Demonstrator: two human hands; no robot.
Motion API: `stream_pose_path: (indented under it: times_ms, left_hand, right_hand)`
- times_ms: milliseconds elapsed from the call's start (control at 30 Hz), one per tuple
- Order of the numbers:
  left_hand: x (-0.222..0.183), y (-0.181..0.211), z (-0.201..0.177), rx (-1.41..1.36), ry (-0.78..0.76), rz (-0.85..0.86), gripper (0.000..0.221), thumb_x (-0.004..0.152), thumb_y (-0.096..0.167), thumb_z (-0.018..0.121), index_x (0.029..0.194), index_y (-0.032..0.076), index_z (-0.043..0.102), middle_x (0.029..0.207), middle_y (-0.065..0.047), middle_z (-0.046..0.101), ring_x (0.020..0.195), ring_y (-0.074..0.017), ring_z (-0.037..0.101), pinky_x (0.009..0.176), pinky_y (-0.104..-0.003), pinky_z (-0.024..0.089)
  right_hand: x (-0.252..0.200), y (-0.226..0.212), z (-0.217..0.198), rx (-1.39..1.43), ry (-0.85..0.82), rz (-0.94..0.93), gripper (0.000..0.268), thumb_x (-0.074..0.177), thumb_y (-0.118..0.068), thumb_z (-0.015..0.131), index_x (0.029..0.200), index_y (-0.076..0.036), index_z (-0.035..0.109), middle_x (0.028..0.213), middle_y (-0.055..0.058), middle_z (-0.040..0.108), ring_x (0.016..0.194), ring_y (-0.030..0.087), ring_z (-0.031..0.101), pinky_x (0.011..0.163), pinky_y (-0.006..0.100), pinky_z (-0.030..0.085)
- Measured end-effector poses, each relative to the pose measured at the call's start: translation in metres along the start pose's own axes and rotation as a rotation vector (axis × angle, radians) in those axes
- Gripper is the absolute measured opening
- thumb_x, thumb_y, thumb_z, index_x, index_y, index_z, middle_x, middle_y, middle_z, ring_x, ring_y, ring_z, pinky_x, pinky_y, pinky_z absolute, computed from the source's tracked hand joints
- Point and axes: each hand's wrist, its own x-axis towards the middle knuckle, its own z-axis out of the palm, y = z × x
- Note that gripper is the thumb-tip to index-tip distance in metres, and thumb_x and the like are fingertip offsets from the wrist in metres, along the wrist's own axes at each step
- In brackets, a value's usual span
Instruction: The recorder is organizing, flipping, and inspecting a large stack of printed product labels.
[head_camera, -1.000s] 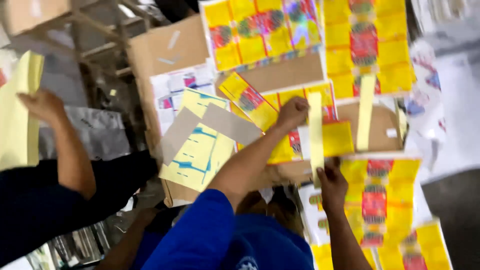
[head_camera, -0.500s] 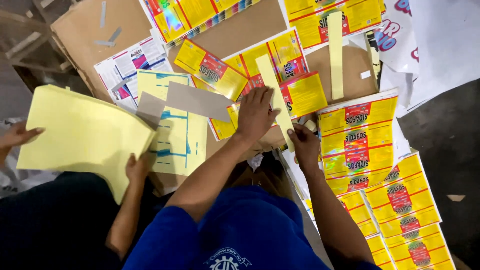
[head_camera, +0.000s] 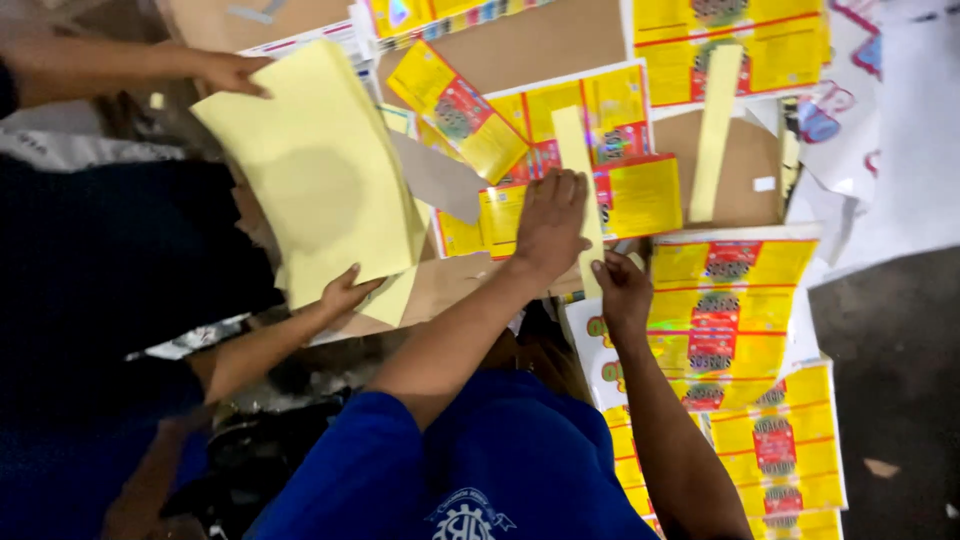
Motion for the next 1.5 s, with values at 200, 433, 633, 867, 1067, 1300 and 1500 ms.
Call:
stream_pose_path:
  times_ms: [200,433,633,867,1067,1300,1500]
  left_hand:
    - [0.016,0.014,0.022,0.19,0.045,0.014,0.092,0.056,0.034,0.09,0.129,-0.006,0.053,0.135,-0.019,0.053,0.132,-0.0389,0.043,0.107,-0.051,0.036]
    - [0.02,0.021,0.018,0.305,0.093,0.111,0.059,0.064,0.021,0.082,0.111,-0.01,0.065,0.108,-0.02,0.062,0.11,-0.0345,0.056,0.102,-0.044,0.042]
    - [0.032,0.017,0.011,0.268,0.01,0.163,0.071,0.049,0.029,0.088,0.105,-0.008,0.066,0.104,-0.019,0.061,0.108,-0.0348,0.056,0.097,-0.044,0.042]
    - [0.028,0.018,0.013,0.32,0.006,0.165,0.08,0.047,0.032,0.09,0.11,-0.01,0.063,0.105,-0.02,0.059,0.107,-0.0351,0.055,0.099,-0.044,0.042]
    - [0.03,0.014,0.001,0.248,-0.077,0.082,0.105,0.045,0.044,0.095,0.126,-0.008,0.054,0.123,-0.019,0.052,0.111,-0.0337,0.055,0.098,-0.048,0.043]
    - [0.022,0.019,-0.012,0.132,-0.117,0.051,0.113,0.055,0.052,0.091,0.138,-0.01,0.045,0.123,-0.018,0.05,0.119,-0.0331,0.05,0.108,-0.051,0.037]
    - [0.008,0.011,-0.002,-0.258,0.38,0.02,0.083,0.072,0.04,0.083,0.134,-0.005,0.051,0.134,-0.026,0.051,0.126,-0.0413,0.049,0.106,-0.053,0.039]
  right_hand:
    - [0.016,0.017,-0.02,-0.219,0.0,-0.098,0.025,0.095,-0.006,0.077,0.116,0.004,0.07,0.103,0.006,0.073,0.096,0.01,0.067,0.089,0.026,0.055]
    - [0.027,0.024,-0.022,-0.156,-0.023,-0.04,0.025,0.095,-0.01,0.076,0.114,0.006,0.069,0.105,0.007,0.075,0.097,0.01,0.069,0.09,0.025,0.055]
    - [0.037,0.028,-0.019,-0.269,0.017,-0.034,0.022,0.096,-0.007,0.076,0.113,0.006,0.07,0.101,0.008,0.075,0.091,0.01,0.067,0.084,0.025,0.054]
    - [0.06,0.065,-0.025,-0.133,-0.046,-0.19,0.017,0.095,-0.005,0.074,0.108,0.005,0.069,0.1,0.006,0.075,0.093,0.009,0.069,0.089,0.024,0.053]
    - [0.051,0.046,-0.022,-0.26,0.022,-0.053,0.021,0.097,-0.005,0.076,0.114,0.005,0.068,0.101,0.009,0.074,0.092,0.011,0.068,0.087,0.027,0.053]
    - [0.036,0.034,-0.069,-0.013,-0.123,-0.078,0.042,0.089,0.004,0.067,0.13,0.004,0.061,0.123,0.012,0.071,0.108,0.014,0.066,0.091,0.027,0.052]
    - [0.03,-0.046,-0.096,-0.389,0.428,-0.242,0.045,0.089,0.013,0.058,0.132,0.001,0.059,0.125,0.009,0.064,0.113,0.019,0.062,0.096,0.03,0.051]
